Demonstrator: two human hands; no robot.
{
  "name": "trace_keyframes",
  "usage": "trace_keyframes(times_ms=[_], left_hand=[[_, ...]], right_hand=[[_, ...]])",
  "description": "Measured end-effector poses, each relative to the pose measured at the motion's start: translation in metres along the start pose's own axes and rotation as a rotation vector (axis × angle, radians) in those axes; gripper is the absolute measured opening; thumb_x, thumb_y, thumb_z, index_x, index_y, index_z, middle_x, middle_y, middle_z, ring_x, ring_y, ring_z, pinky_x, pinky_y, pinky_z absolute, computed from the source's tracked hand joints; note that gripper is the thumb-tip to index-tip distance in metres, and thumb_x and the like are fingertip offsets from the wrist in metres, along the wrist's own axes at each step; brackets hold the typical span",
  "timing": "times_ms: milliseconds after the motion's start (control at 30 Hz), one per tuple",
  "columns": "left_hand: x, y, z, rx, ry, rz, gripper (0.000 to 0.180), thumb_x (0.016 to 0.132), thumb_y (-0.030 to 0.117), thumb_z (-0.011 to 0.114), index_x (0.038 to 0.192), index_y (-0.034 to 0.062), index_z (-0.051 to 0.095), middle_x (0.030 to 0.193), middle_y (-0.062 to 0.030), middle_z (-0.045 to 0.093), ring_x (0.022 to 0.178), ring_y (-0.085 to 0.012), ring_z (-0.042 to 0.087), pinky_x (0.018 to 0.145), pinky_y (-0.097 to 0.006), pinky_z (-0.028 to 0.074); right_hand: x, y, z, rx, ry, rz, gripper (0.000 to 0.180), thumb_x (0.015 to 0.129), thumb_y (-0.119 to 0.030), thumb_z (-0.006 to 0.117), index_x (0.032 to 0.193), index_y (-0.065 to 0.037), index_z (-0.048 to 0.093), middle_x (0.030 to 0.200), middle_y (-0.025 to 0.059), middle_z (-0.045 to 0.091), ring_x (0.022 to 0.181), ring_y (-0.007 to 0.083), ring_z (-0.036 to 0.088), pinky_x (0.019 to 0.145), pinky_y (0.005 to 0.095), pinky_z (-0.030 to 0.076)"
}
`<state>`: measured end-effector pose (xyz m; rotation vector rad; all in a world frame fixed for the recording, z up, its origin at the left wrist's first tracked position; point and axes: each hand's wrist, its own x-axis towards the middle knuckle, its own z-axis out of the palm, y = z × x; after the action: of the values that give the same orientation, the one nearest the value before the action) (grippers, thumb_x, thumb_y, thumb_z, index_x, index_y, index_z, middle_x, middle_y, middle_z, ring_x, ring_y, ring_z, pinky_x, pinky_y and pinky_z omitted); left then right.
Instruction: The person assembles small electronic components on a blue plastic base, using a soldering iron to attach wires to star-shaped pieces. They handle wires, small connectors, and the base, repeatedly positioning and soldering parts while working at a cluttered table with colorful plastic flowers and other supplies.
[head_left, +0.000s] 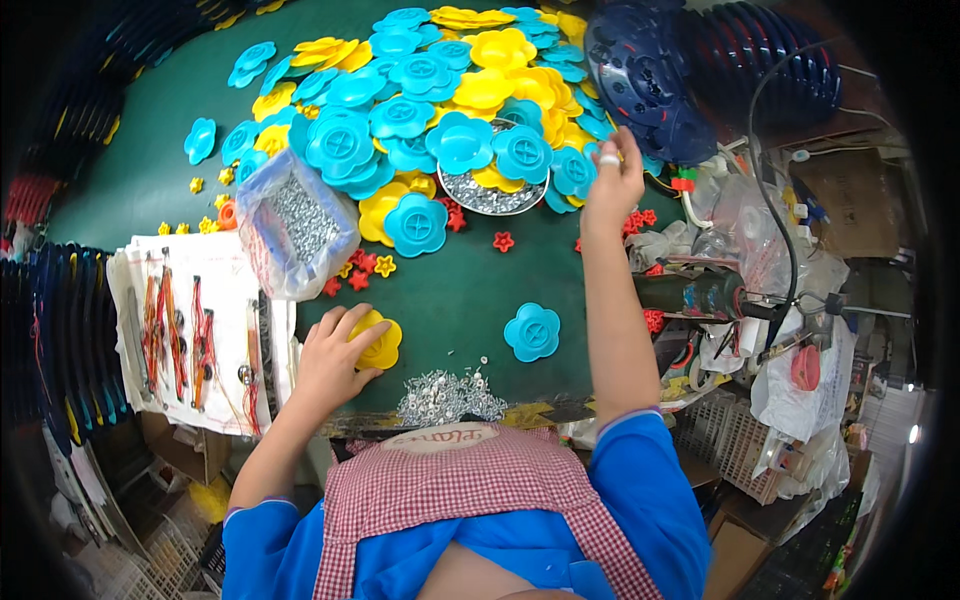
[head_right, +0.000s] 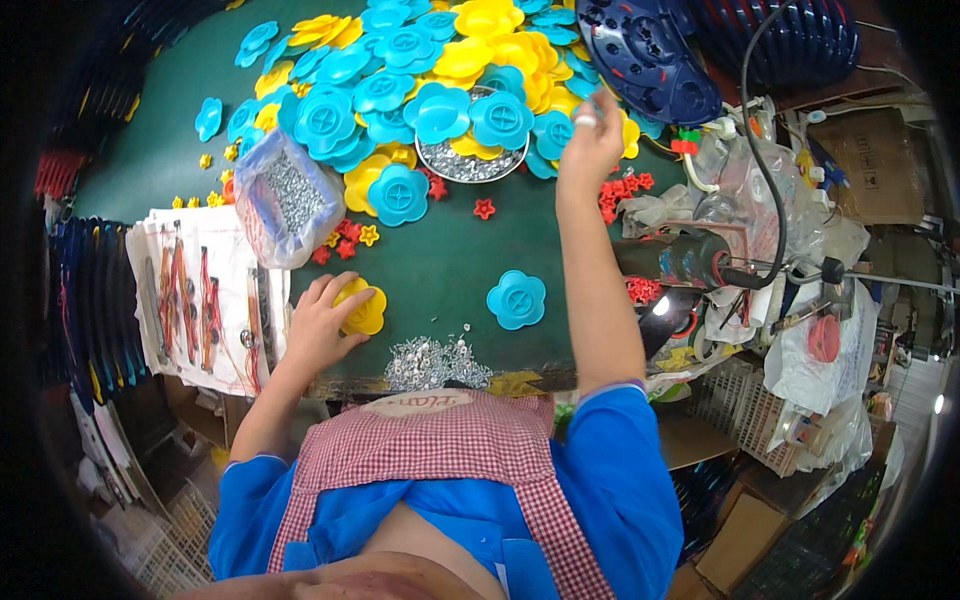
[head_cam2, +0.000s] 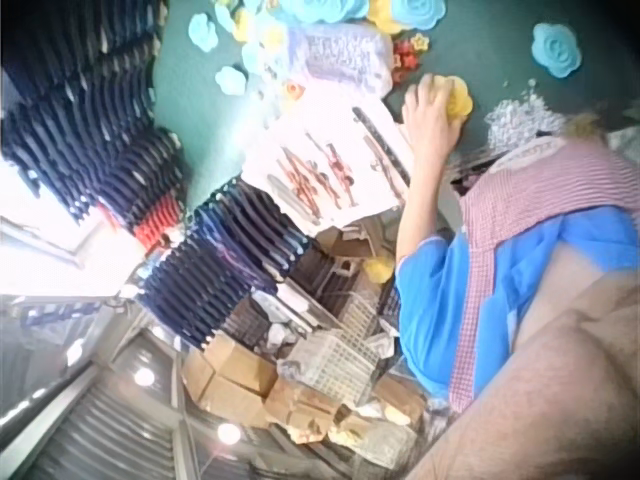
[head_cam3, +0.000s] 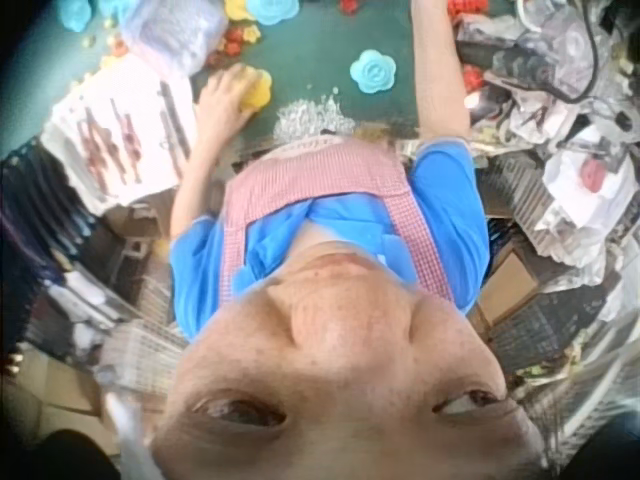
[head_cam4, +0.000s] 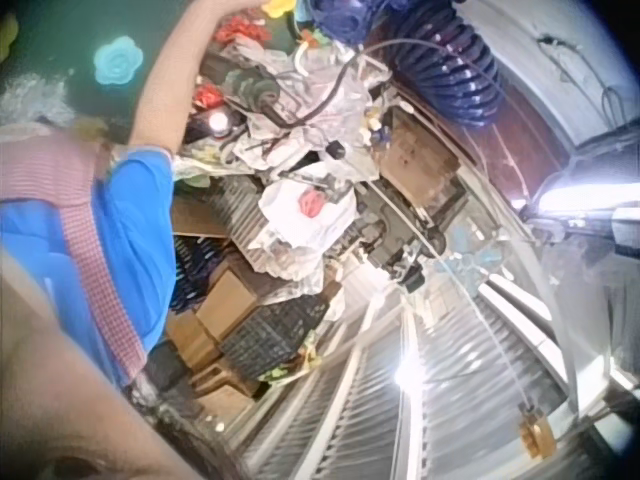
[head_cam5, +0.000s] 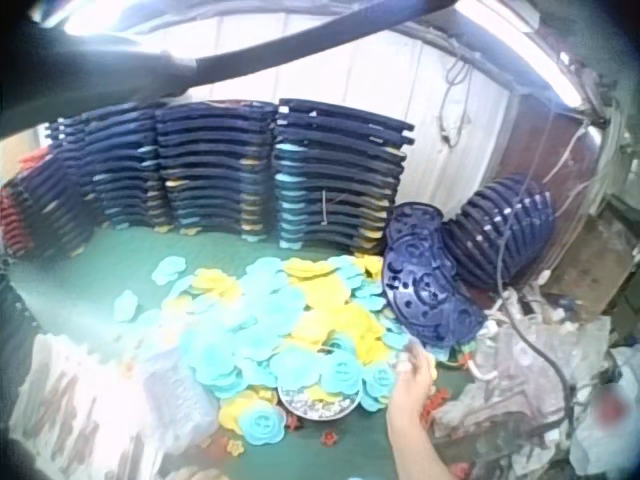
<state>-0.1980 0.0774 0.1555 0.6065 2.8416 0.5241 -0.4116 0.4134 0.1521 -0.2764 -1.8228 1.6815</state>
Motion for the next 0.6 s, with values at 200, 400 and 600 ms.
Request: trace_keyframes(times_ms=[200, 400, 600], left_hand=[[0.006, 0.001, -0.002, -0.04, -0.021, -0.022, 0.066, 0.06, 0.022, 0.086, 0.121, 0.022, 0.062, 0.132, -0.0059, 0.053, 0.118, -0.0298, 0.051, 0.096, -0.042, 0.045], [0.012, 0.002, -0.01, -0.078, 0.136, 0.09, 0.052, 0.065, 0.022, 0.083, 0.114, 0.016, 0.066, 0.121, -0.0064, 0.059, 0.109, -0.0274, 0.057, 0.09, -0.041, 0.047], [0.058, 0.033, -0.022, -0.26, 0.429, 0.379, 0.048, 0.066, 0.015, 0.082, 0.112, 0.0108, 0.068, 0.119, -0.008, 0.063, 0.105, -0.0279, 0.06, 0.086, -0.039, 0.048]], right_hand=[[0.105, 0.073, 0.015, -0.935, 0.164, -0.454, 0.038, 0.082, -0.009, 0.066, 0.12, -0.007, 0.066, 0.119, 0.012, 0.06, 0.097, 0.0293, 0.063, 0.088, 0.0393, 0.051], [0.135, 0.055, -0.007, -1.151, -0.195, -0.352, 0.018, 0.08, -0.013, 0.07, 0.098, -0.009, 0.071, 0.1, 0.0105, 0.066, 0.097, 0.0337, 0.06, 0.085, 0.0418, 0.049], [0.091, -0.077, 0.021, -0.449, -0.029, -0.631, 0.016, 0.078, -0.015, 0.075, 0.087, -0.004, 0.069, 0.079, 0.0092, 0.067, 0.067, 0.0253, 0.066, 0.062, 0.0353, 0.051]])
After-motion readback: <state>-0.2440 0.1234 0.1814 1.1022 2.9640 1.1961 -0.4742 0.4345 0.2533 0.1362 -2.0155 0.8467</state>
